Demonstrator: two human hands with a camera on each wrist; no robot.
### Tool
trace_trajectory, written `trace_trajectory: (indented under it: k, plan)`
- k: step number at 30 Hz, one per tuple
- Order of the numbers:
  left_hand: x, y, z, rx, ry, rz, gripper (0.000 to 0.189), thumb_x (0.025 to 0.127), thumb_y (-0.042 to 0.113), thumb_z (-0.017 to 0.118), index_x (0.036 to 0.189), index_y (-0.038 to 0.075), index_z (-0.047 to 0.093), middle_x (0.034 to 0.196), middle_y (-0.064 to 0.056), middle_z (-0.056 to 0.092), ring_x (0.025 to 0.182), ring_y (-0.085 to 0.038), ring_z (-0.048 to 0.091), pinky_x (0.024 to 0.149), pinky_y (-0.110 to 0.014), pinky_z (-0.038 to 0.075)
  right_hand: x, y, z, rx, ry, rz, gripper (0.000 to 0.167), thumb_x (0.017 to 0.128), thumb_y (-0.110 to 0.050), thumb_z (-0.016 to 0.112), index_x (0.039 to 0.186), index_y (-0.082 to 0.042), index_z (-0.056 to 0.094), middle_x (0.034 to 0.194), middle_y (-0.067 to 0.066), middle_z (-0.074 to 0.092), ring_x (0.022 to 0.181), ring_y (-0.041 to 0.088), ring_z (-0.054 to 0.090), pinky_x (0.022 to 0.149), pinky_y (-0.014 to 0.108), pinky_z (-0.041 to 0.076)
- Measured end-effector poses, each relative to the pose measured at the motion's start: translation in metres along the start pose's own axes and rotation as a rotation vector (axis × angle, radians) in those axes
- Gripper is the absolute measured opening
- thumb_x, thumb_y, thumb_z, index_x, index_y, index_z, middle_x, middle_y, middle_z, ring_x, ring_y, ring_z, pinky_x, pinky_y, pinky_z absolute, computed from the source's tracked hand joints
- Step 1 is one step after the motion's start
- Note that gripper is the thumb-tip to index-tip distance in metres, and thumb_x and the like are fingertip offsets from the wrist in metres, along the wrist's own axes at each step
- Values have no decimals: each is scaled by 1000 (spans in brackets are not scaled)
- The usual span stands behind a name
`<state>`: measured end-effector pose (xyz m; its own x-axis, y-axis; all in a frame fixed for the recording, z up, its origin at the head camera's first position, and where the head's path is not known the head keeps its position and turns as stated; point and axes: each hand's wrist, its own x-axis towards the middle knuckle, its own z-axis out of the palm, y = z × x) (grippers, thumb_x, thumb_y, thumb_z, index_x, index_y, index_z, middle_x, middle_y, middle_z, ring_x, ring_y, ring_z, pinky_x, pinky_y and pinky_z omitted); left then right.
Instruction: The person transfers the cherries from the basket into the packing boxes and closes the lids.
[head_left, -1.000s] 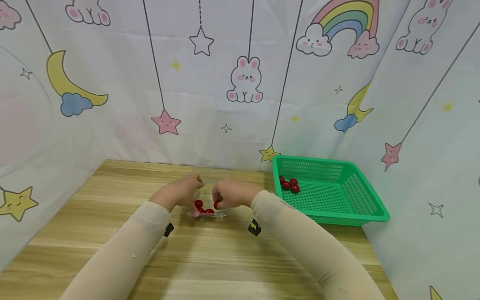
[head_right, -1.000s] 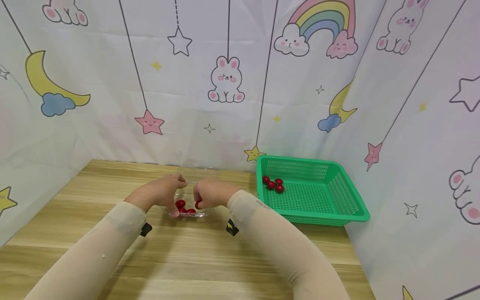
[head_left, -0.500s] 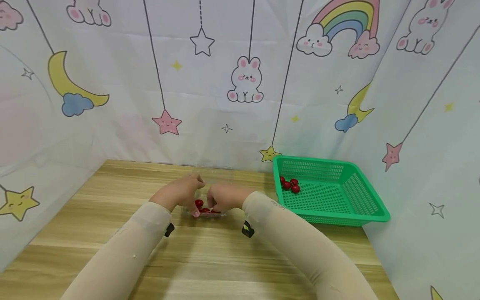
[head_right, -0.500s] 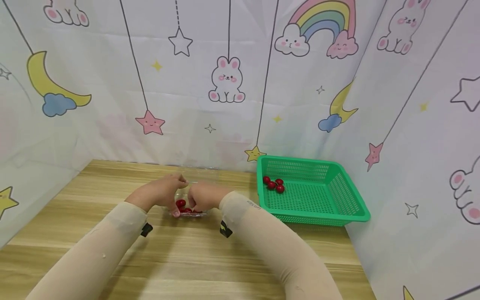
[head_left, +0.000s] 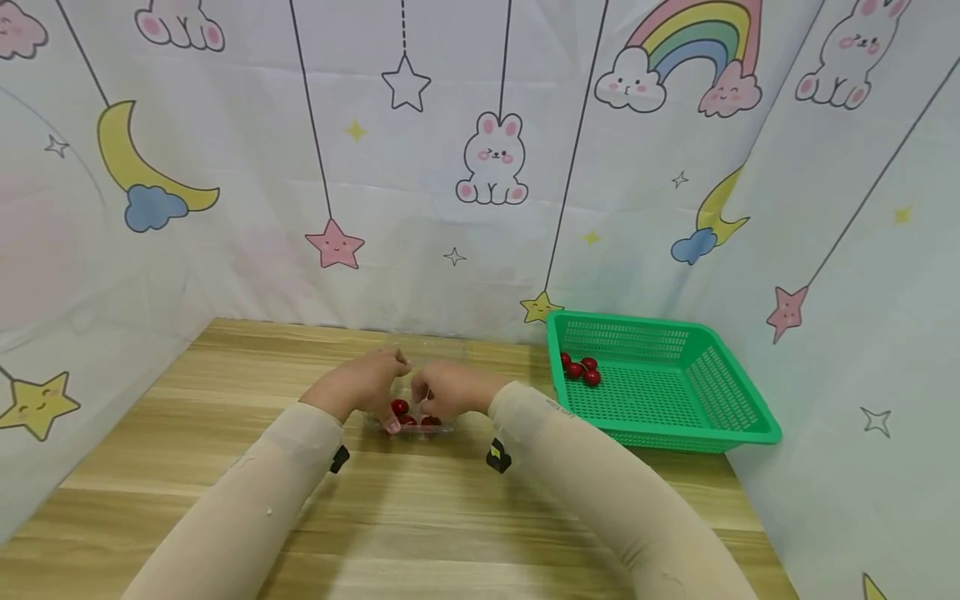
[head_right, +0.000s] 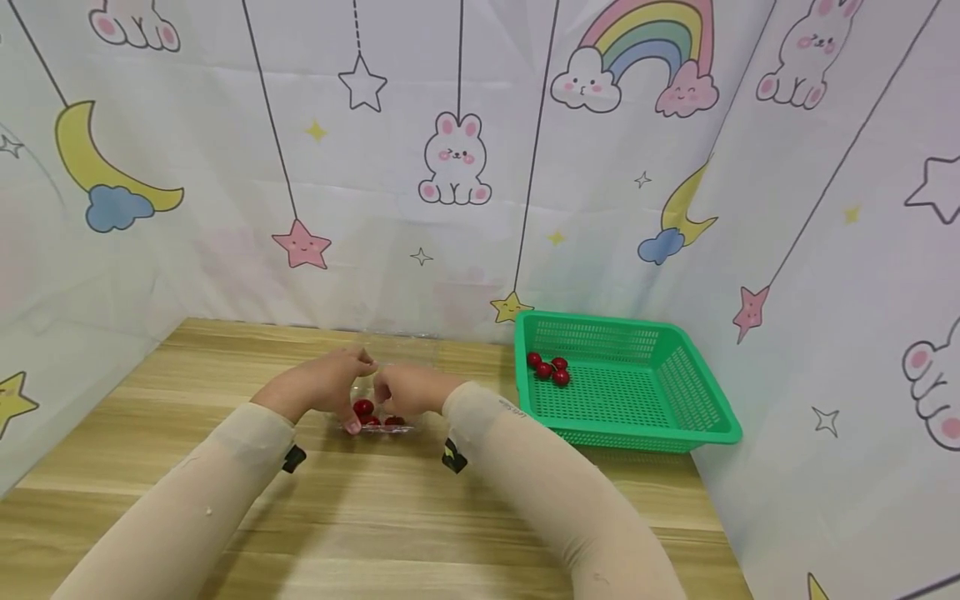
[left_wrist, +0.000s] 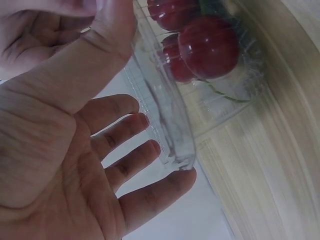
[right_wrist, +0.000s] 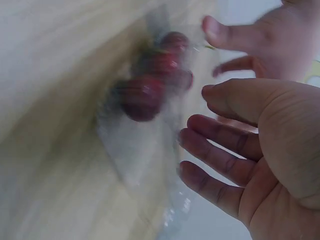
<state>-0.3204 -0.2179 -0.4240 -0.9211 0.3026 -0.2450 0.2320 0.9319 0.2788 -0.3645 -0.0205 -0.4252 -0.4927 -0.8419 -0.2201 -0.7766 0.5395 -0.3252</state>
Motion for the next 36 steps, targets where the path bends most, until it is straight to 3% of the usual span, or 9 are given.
trace_trajectory:
  k: [5, 9, 17, 24, 29, 36]
  plan:
    - [0, 2, -1, 2, -9, -8, 110, 74, 37, 109, 166, 3, 58, 172, -16, 49, 159, -44, 49, 122, -58, 55, -15, 13, -19, 35, 46, -10, 15, 113, -11, 70, 119, -4, 81, 117, 9, 81, 105, 21, 75, 98, 38, 65]
    - [-2, 4, -2, 2, -6, -11, 112, 73, 36, 110, 166, 4, 57, 171, -16, 50, 158, -45, 49, 123, -59, 54, -36, 27, -39, 31, 75, 30, 15, 114, -14, 69, 119, -6, 81, 118, 8, 81, 109, 22, 76, 100, 41, 65]
    - [-4, 2, 0, 3, 4, 3, 111, 75, 35, 109, 168, 3, 55, 172, -18, 49, 159, -46, 48, 125, -61, 52, -83, 57, -81, 49, 137, 209, 18, 117, -24, 67, 124, -15, 80, 131, 7, 78, 123, 27, 76, 105, 45, 65]
    - [-6, -1, -2, 14, 12, 0, 113, 74, 35, 109, 168, 3, 55, 171, -19, 50, 159, -47, 48, 125, -63, 51, -111, 95, -112, 35, 203, 332, 20, 115, -21, 68, 123, -9, 81, 140, 15, 77, 131, 35, 73, 112, 52, 62]
    - [-4, -1, -2, 12, 8, 12, 115, 72, 36, 110, 167, 2, 55, 170, -20, 51, 158, -48, 49, 126, -63, 51, -128, 128, -114, 57, 192, 408, 25, 114, -19, 68, 127, -3, 82, 137, 19, 78, 130, 39, 73, 112, 56, 62]
    - [1, 1, -1, 8, 3, 17, 115, 72, 36, 110, 167, 1, 55, 171, -19, 50, 160, -47, 47, 127, -61, 50, -151, 168, -96, 65, 172, 492, 27, 114, -19, 68, 126, -1, 84, 135, 19, 80, 126, 39, 76, 110, 57, 64]
